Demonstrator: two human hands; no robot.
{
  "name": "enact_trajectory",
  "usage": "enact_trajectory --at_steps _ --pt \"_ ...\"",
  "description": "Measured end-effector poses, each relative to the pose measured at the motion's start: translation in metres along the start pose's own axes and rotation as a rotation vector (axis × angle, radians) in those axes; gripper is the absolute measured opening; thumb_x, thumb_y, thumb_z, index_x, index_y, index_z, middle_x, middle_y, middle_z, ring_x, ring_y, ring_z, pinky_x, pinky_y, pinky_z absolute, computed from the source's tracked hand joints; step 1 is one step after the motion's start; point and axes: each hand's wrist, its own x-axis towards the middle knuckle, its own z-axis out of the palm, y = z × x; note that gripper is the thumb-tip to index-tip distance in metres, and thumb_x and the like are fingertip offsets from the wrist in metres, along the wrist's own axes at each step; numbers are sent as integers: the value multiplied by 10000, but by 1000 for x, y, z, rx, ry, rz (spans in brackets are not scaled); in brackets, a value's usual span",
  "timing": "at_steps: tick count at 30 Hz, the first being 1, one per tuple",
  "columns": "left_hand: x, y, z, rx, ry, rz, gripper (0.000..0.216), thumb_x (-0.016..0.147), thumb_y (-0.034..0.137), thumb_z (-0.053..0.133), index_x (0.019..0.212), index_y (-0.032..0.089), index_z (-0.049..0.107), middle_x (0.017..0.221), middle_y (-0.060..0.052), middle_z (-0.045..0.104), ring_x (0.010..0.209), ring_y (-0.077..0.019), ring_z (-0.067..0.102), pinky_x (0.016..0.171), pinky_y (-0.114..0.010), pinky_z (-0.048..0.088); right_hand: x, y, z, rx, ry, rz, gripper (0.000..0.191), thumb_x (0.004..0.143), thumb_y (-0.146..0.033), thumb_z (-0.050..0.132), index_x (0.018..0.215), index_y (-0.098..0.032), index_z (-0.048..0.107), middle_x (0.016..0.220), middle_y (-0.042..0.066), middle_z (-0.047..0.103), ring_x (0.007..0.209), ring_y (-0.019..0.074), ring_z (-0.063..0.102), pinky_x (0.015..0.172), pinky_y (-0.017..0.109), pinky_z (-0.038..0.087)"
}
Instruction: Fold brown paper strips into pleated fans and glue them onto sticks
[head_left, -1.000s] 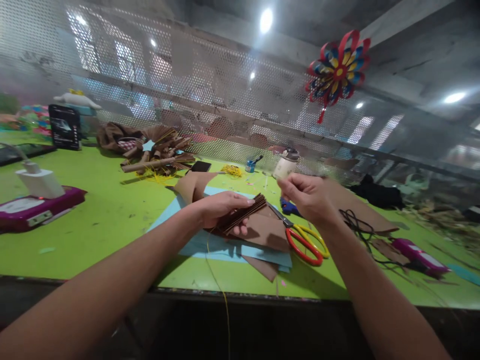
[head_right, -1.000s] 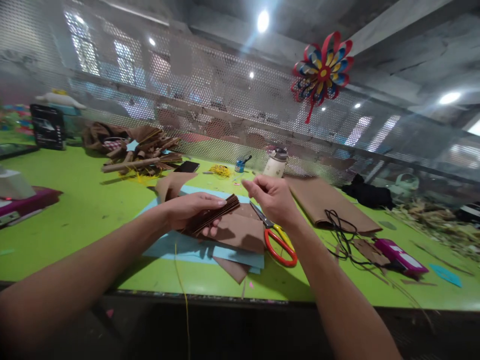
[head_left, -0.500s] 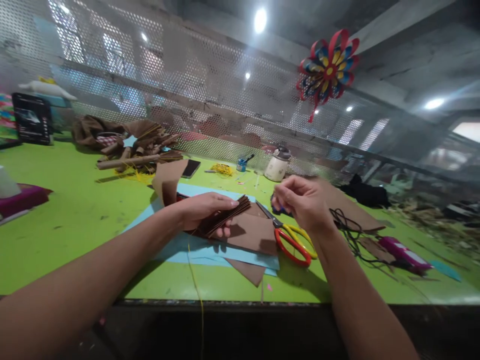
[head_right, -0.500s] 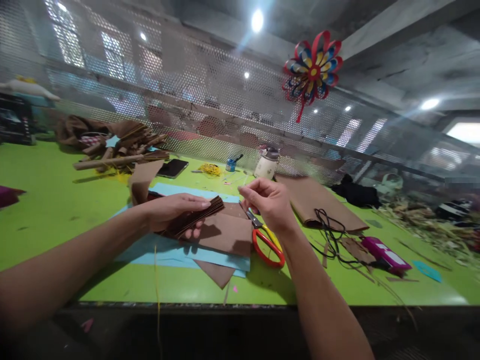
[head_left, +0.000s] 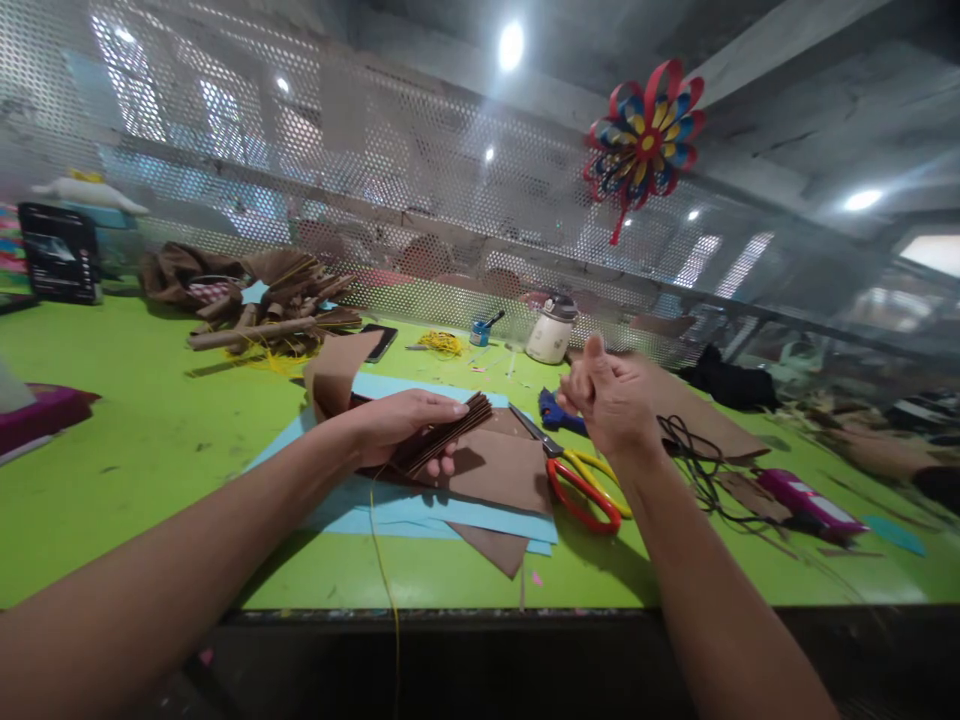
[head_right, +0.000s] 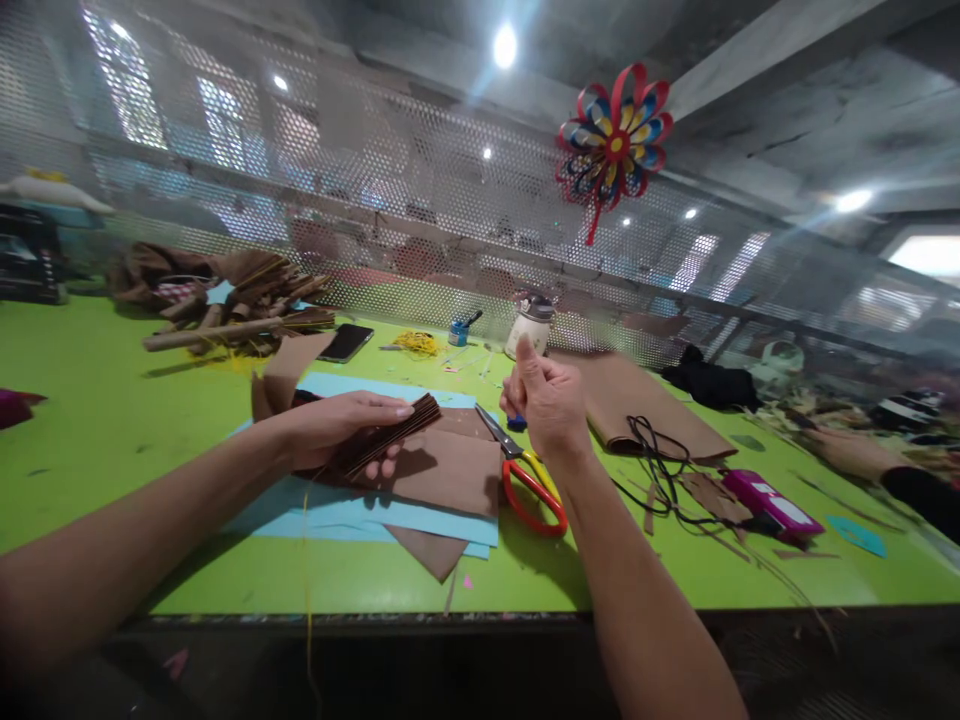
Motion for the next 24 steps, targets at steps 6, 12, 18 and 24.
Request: enact_trajectory --at_steps 6,12,18,24 --pt "-1 1 1 14 -13 -14 330 799 419 515 950 126 538 672 -60 624 498 -128 583 460 -237 456 0 2 -6 -357 -104 -127 118 708 -243 652 803 -176 634 827 26 611 724 118 575 658 266 477" --pt "1 -2 2 39 -53 -14 387 789 442 519 1004 121 534 650 -69 631 466 -132 570 423 -232 439 -7 -4 5 -655 -298 -297 65 745 -221 604 744 -177 652 1007 70 615 954 186 561 874 370 429" --pt "1 -4 5 73 -94 -18 370 785 442 521 932 105 567 650 -82 627 485 -148 583 398 -226 433 -15 0 17 -739 -695 -286 477 730 -208 623 1194 -220 513 1252 87 492 1176 210 427 989 409 347" --pt "-2 -2 7 72 -157 28 311 791 392 533 959 135 589 586 -27 584 456 -122 554 345 -179 349 -20 3 24 -617 -804 -138 401 802 -166 514 1191 -266 524 1159 38 592 1034 186 554 893 373 431"
